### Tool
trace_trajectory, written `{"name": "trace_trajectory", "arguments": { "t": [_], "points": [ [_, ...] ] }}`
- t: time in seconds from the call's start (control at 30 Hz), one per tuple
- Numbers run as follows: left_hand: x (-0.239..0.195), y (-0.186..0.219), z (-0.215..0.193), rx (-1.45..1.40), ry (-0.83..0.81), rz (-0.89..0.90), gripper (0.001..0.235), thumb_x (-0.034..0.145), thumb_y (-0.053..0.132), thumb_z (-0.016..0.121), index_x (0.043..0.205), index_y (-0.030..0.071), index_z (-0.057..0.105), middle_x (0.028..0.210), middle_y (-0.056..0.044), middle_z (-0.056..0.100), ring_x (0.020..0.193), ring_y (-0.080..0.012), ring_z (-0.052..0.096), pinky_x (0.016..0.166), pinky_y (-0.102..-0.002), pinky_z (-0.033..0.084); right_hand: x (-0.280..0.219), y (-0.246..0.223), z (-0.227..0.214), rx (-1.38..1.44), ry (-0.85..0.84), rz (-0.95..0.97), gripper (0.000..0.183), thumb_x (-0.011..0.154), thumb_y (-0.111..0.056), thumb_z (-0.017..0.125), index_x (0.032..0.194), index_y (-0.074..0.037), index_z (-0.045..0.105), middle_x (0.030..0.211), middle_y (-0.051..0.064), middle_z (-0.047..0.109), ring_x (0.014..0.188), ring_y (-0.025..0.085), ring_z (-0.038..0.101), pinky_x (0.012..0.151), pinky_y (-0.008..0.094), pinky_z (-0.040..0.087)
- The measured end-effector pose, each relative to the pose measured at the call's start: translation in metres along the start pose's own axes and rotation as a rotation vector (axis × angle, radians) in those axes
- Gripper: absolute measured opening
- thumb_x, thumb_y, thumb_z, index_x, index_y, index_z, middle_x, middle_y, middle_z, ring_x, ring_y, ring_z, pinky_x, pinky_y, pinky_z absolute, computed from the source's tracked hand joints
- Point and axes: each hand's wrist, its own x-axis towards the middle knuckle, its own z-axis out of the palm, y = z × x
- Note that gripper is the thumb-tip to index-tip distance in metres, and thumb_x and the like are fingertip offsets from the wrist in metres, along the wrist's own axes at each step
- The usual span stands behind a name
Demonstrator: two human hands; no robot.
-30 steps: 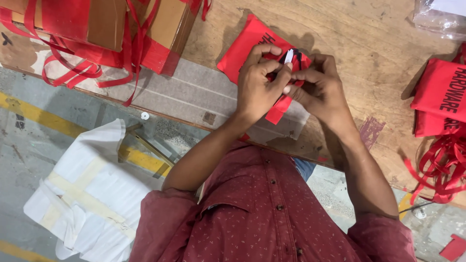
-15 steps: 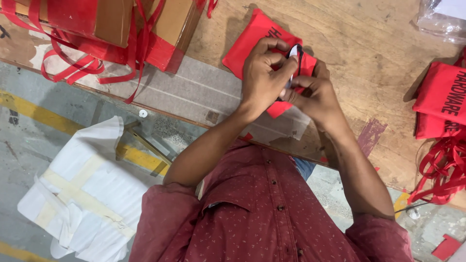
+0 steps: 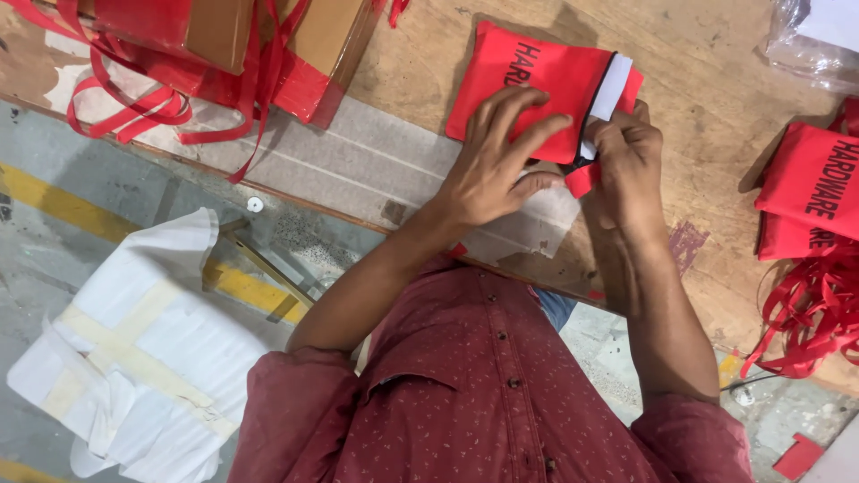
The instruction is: Packaging small hardware parts like screws, nuts, and a wrench into red fabric bags.
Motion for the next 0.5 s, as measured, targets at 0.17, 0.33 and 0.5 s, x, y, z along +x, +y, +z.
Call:
{"name": "trace_trajectory", "arguments": {
  "t": [0.17, 0.33, 0.5],
  "points": [
    [-0.018, 0.001, 0.006, 0.075, 0.047, 0.332, 0.024, 0.1, 0.02, 0.075, 0.124, 0.02, 0.073, 0.128, -0.001, 0.057, 0.115, -0.0194, 0.053, 0.101, -0.04, 0.048, -0.003, 0.006, -0.011, 0.016, -0.07, 0.003, 0.026, 0.104, -0.004, 0.06, 0.078, 0.002, 0.062, 0.089, 0.003, 0.058, 0.089, 0.01, 0.051, 0.08, 0.029, 0.039],
    [-0.008, 0.014, -0.01, 0.089, -0.055, 0.42, 0.025, 0.086, 0.014, 0.078, 0.111, 0.01, 0.077, 0.116, -0.003, 0.066, 0.106, -0.0209, 0.055, 0.094, -0.04, 0.049, -0.01, 0.03, -0.02, 0.106, -0.128, 0.035, 0.033, 0.11, 0.001, 0.063, 0.078, 0.006, 0.063, 0.082, 0.007, 0.061, 0.078, 0.012, 0.05, 0.086, 0.028, 0.045],
    [-0.039, -0.012, 0.019, 0.107, -0.115, 0.35, 0.018, 0.097, 0.017, 0.076, 0.115, 0.016, 0.076, 0.116, 0.003, 0.066, 0.11, -0.0168, 0.057, 0.099, -0.04, 0.048, 0.002, -0.046, -0.002, 0.312, 0.122, 0.327, 0.012, 0.09, 0.0, 0.061, 0.095, 0.0, 0.072, 0.095, 0.007, 0.068, 0.082, 0.016, 0.064, 0.079, 0.033, 0.054]
  ]
}}
